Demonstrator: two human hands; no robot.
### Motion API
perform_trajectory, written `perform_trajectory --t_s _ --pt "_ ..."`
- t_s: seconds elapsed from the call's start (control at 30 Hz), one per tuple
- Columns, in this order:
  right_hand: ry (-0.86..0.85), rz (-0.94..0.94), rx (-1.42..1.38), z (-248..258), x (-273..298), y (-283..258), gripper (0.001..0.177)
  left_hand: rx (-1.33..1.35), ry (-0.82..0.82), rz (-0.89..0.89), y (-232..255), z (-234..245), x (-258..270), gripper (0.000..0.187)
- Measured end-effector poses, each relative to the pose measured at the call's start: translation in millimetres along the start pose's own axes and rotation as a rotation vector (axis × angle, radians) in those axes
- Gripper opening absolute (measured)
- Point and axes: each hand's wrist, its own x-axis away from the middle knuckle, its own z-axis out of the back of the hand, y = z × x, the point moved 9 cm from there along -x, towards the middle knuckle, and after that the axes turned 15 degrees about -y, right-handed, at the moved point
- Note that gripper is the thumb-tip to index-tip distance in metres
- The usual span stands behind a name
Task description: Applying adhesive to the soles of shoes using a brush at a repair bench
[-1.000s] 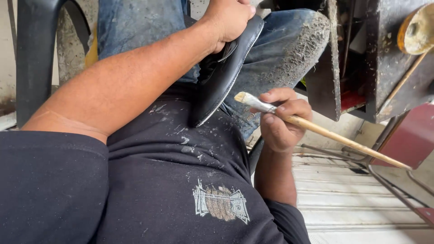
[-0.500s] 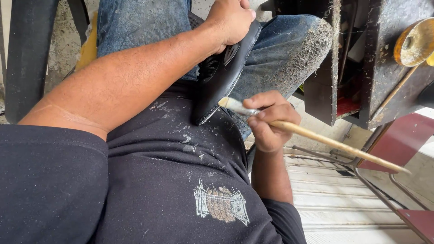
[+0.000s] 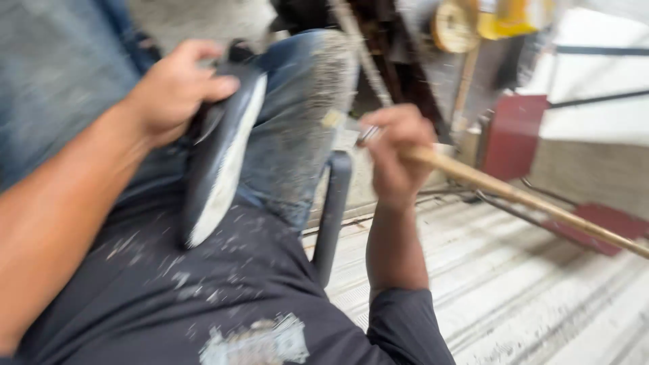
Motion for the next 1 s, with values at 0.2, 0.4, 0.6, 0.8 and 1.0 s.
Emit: perform_trajectory --t_s 0.2,0.4,0.6,0.8,1.0 --pt "0.438 -0.067 0.194 169.0 1.4 58.5 0.008 0.191 -0.14 0.02 -17.9 3.3 27.3 0.056" --pt "0.378 -0.272 0.272 214.6 -19.8 139.7 0.018 0.201 -0.153 0.018 -20.6 6.0 39.5 0.068" --pt "0.379 -0.456 0.618 229.3 -28.4 182.4 0.011 0.198 -0.117 0.047 -21.7 11.5 46.5 0.058" --pt "0.644 -0.632 0.316 246.6 -26.2 210.7 0.014 0.192 -0.115 0.001 -22.3 20.4 47.7 0.045" --pt "0.578 -0.754 0.576 241.0 -28.6 191.6 0.012 0.028 -0.103 0.072 -27.7 27.7 49.1 0.027"
